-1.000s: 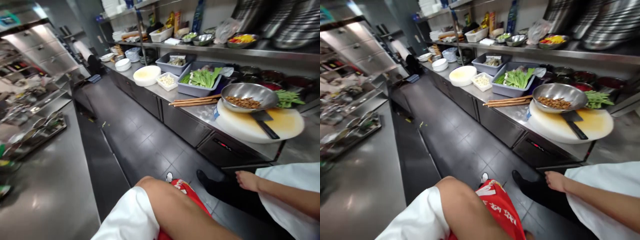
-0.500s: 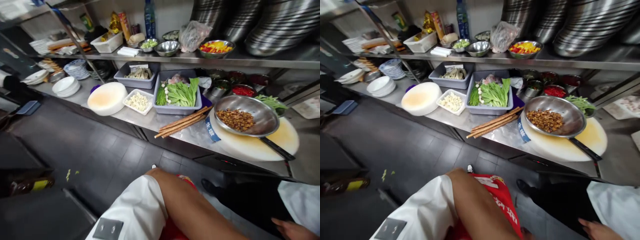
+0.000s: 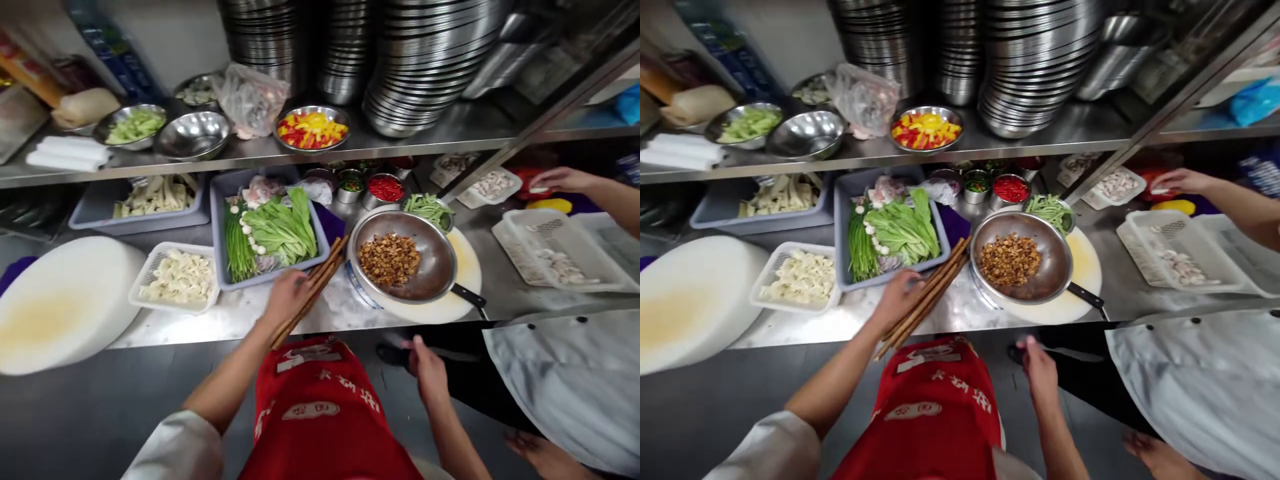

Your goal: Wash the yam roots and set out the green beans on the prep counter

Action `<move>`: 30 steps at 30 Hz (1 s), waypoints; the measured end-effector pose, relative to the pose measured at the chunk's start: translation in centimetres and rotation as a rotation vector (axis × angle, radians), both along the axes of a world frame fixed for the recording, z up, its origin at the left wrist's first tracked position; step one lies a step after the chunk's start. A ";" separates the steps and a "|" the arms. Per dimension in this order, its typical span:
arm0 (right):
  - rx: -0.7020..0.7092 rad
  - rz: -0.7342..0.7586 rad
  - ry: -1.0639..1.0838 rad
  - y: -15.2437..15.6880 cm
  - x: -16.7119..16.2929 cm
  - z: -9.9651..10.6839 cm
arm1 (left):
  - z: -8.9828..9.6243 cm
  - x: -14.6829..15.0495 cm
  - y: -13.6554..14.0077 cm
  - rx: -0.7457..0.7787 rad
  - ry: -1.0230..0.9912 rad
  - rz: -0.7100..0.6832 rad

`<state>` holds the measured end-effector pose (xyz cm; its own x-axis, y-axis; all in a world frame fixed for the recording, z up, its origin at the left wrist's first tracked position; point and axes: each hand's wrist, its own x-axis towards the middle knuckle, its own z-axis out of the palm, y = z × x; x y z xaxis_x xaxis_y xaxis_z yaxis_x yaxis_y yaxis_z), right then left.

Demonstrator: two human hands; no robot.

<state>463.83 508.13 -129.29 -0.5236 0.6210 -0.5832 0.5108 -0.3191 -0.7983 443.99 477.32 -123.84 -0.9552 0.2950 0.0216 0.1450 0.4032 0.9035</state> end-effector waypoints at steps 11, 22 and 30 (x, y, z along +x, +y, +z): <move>-0.386 -0.152 -0.093 4.2 -11.6 3.6 | -7.6 -5.0 -5.1 -0.840 0.256 0.093; -0.120 0.202 -0.037 3.6 -9.4 5.1 | -5.7 -3.5 -4.9 -0.056 -0.049 0.202; -0.149 0.529 0.032 -5.9 -13.8 5.9 | 0.7 1.8 -6.5 0.707 -0.622 0.406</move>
<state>450.03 502.18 -123.34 -0.7611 0.1798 -0.6232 0.6081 -0.1362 -0.7821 445.80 470.82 -123.14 -0.8815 0.0592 -0.4685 -0.4594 -0.3370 0.8218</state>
